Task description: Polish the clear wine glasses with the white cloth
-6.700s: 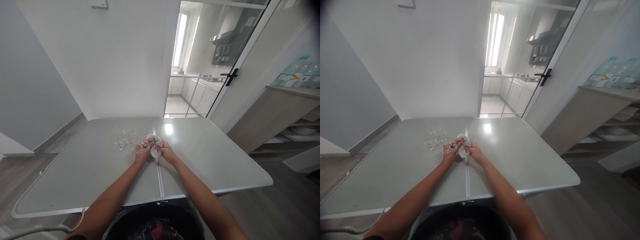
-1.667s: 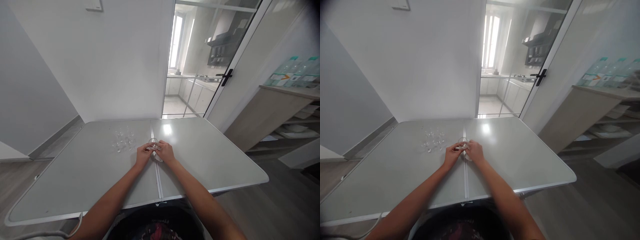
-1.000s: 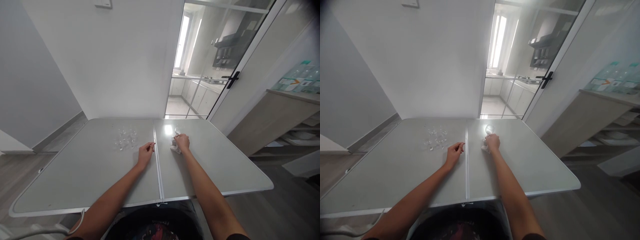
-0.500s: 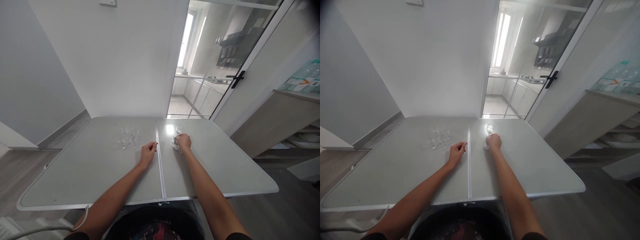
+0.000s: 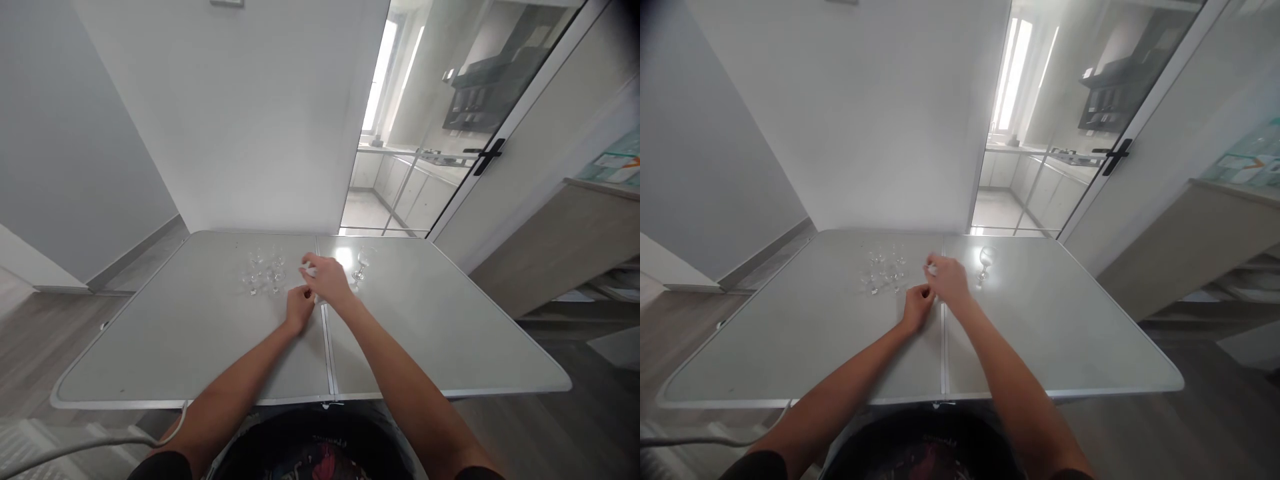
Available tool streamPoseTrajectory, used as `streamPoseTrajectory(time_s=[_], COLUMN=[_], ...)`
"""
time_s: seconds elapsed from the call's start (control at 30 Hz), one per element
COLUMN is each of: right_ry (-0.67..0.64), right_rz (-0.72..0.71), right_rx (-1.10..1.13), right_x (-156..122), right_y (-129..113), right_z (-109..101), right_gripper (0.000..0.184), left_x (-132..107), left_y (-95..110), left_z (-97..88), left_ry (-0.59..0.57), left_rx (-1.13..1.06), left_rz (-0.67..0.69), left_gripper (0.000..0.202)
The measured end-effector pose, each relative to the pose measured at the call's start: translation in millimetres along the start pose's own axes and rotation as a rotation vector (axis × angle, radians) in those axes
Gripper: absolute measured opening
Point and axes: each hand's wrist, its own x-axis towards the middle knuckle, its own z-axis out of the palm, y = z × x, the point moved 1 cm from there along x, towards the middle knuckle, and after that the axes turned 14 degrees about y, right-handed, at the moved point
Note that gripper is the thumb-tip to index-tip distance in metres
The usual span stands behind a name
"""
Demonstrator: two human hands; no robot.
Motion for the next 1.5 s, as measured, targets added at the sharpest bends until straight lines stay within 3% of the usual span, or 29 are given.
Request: streamPoseTrajectory(time_s=[0.17,0.27,0.4,0.47,0.57,0.67,0.73,0.83,1.0,1.07,1.27,1.37,1.5], right_ry=[-0.286,-0.389,-0.393,-0.327,-0.117,0.041,0.062,0.045,-0.007,0.017,0.206,0.196,0.24], right_rz=[-0.279,-0.313,-0.288,-0.225,-0.03,0.149,0.214,0.258,0.262,0.361,0.866,0.942,0.978], right_rx=[-0.023,-0.115,-0.106,0.004,0.325,0.624,0.716,0.784,0.906,0.975,1.371,1.451,1.354], right_x=[15.6,17.9,16.0,12.3,4.9,-3.7,-10.4,-21.9,-39.3,-43.7,-47.2,-46.1,-47.2], right_y=[-48.7,-59.3,-57.0,-46.5,-18.3,14.9,32.3,46.6,51.3,54.3,72.6,78.1,78.5], right_z=[23.0,40.6,46.0,38.3,18.8,1.8,-3.0,0.7,18.9,25.0,35.8,39.3,48.4], right_gripper=[0.047,0.04,0.023,0.022,0.024,0.027,0.027,0.026,0.022,0.025,0.041,0.038,0.031], left_x=[10.2,13.7,15.1,14.6,13.4,13.8,14.3,13.5,13.7,15.9,21.1,21.4,23.0], left_y=[-14.1,-18.9,-22.0,-21.1,-14.4,-1.6,7.5,14.8,10.2,8.5,7.1,4.7,4.6], left_z=[4.5,4.4,4.0,3.2,1.3,-2.2,-5.2,-7.9,-8.0,-9.0,-13.2,-13.7,-15.4], left_ry=[0.008,0.033,0.065,0.046,-0.02,-0.08,-0.127,-0.202,-0.189,-0.165,-0.068,-0.083,-0.076], left_rx=[-0.061,-0.08,-0.172,-0.271,-0.422,-0.755,-1.002,-1.18,-1.168,-1.141,-1.117,-1.13,-1.126], left_rz=[0.088,0.065,-0.031,-0.125,-0.263,-0.402,-0.461,-0.511,-0.556,-0.541,-0.501,-0.52,-0.508], left_gripper=[0.005,0.006,0.002,0.007,0.022,0.021,0.038,0.058,0.051,0.048,0.045,0.044,0.041])
